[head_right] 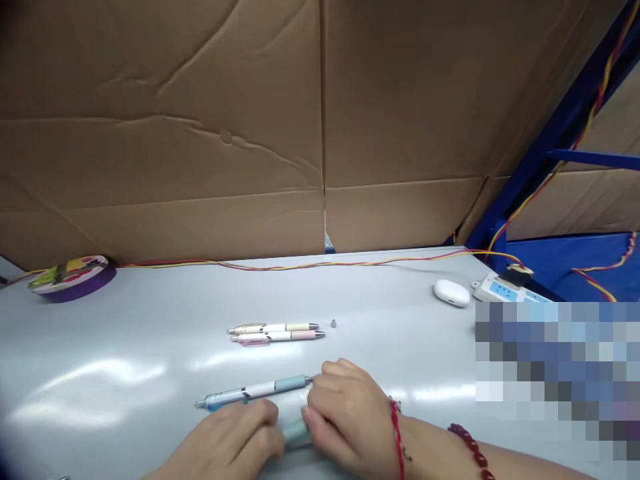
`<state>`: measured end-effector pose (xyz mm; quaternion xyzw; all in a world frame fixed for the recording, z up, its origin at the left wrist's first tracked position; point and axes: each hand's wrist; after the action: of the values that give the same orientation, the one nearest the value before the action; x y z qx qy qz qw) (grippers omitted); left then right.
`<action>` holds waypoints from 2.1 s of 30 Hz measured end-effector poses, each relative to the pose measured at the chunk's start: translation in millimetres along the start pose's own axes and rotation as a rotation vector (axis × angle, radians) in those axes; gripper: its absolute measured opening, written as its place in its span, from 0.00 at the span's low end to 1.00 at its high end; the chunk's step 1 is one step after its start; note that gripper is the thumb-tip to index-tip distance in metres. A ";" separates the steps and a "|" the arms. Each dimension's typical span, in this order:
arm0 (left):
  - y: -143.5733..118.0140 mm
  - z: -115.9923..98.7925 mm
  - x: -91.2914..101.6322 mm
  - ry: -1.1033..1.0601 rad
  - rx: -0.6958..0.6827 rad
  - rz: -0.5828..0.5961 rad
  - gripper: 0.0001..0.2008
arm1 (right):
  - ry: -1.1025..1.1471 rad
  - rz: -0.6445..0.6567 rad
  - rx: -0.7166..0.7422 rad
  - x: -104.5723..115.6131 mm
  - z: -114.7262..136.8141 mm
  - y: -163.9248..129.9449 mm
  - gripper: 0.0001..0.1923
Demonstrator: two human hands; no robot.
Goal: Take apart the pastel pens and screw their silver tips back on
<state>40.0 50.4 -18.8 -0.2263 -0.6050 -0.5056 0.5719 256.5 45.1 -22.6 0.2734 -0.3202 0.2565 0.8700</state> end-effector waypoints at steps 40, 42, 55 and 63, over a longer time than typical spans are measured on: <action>16.9 11.2 10.4 -0.470 0.304 0.409 0.03 | 0.106 0.134 -0.135 12.5 -13.3 4.7 0.13; 17.0 11.0 10.5 -0.489 0.336 0.411 0.03 | 0.167 0.089 -0.146 13.8 -12.0 4.5 0.09; 17.1 12.1 7.9 -0.520 0.326 0.433 0.03 | 0.207 0.064 -0.137 13.7 -12.3 4.3 0.10; 16.0 11.5 7.6 -0.515 0.320 0.408 0.03 | 0.302 0.011 -0.155 15.3 -9.2 3.9 0.06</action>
<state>46.4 64.3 -4.2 -0.3697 -0.7430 -0.2064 0.5183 268.2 57.9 -16.7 0.1619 -0.2061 0.2738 0.9254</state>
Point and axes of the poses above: each hand's wrist, its own y-axis towards the middle knuckle, its own x-axis out of the back of the hand, z = x × y, and after that the axes turned 12 degrees about y, right-handed
